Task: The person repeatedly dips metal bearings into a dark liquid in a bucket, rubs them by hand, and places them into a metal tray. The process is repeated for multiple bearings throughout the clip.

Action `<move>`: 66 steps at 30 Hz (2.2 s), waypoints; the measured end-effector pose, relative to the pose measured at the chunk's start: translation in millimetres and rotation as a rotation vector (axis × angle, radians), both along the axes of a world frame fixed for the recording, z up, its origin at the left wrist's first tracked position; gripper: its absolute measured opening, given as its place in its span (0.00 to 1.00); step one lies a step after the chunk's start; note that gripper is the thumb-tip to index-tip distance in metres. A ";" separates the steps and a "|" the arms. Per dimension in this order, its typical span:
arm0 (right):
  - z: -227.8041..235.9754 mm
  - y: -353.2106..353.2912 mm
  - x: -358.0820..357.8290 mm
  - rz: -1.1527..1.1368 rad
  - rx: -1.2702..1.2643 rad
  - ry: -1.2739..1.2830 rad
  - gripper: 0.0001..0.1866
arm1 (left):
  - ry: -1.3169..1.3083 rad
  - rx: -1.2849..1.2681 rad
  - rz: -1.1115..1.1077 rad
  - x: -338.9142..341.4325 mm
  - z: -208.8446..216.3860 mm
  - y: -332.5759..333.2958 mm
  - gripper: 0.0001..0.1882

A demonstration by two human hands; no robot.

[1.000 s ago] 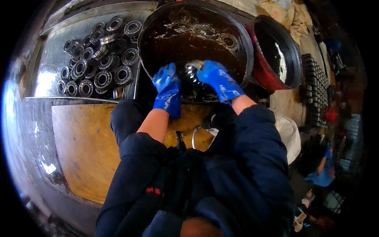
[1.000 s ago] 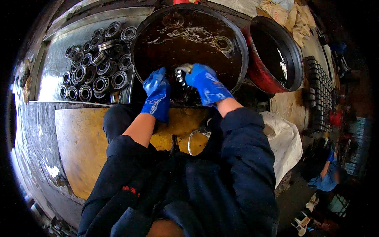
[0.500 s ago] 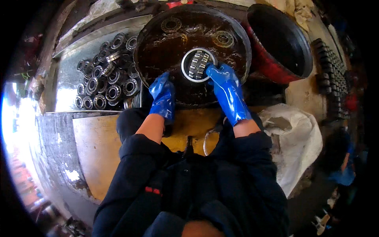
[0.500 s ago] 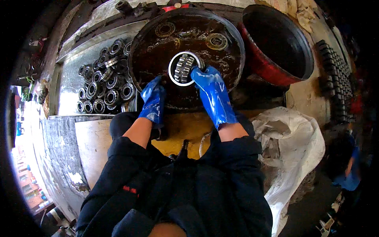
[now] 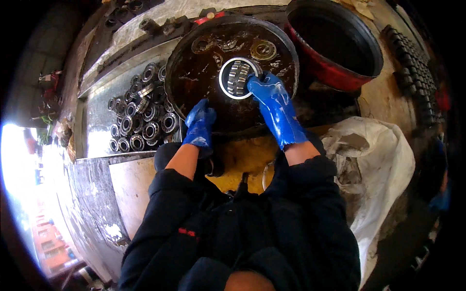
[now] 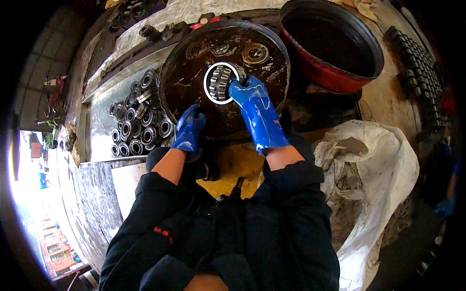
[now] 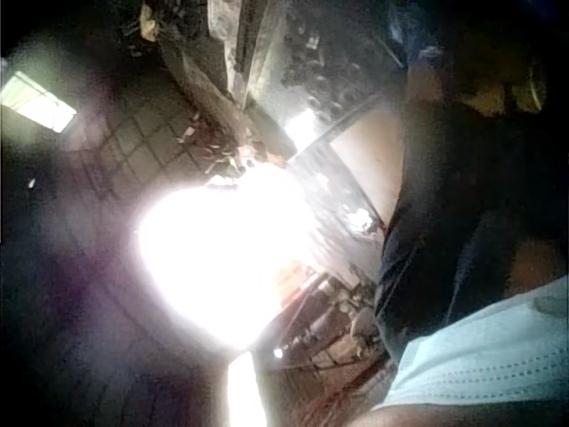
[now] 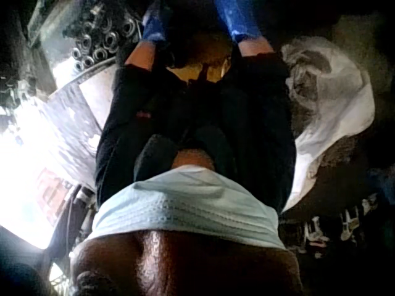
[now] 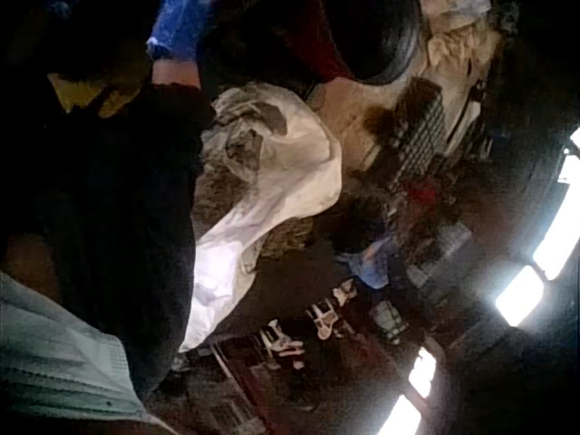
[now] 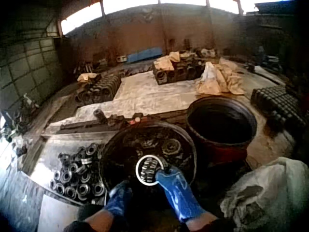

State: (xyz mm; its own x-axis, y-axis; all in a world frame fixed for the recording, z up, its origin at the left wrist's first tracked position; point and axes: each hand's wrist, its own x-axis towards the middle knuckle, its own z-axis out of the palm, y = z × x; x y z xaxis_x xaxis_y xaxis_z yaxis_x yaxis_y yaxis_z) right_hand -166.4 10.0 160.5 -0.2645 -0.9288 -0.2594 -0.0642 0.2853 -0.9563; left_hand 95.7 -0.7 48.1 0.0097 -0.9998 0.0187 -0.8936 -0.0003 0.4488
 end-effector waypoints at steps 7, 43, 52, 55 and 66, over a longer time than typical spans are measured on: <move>-8.9 -7.0 6.1 -0.009 -0.117 -0.118 0.21 | 0.343 -0.002 -0.124 6.6 35.3 -28.3 0.25; 3.1 -18.8 42.3 0.174 0.171 -0.657 0.23 | 1.902 0.856 0.368 -29.0 85.5 -68.3 0.29; -5.5 -11.0 47.6 0.078 -0.047 -0.298 0.26 | 1.899 0.781 0.537 -41.2 78.3 -71.4 0.27; -3.8 -12.5 47.7 0.070 -0.062 -0.256 0.26 | 1.923 0.711 0.541 -39.8 69.1 -75.8 0.25; -43.6 -35.6 82.9 0.092 -0.251 -0.106 0.26 | 1.495 0.137 0.079 -21.7 63.3 -57.7 0.21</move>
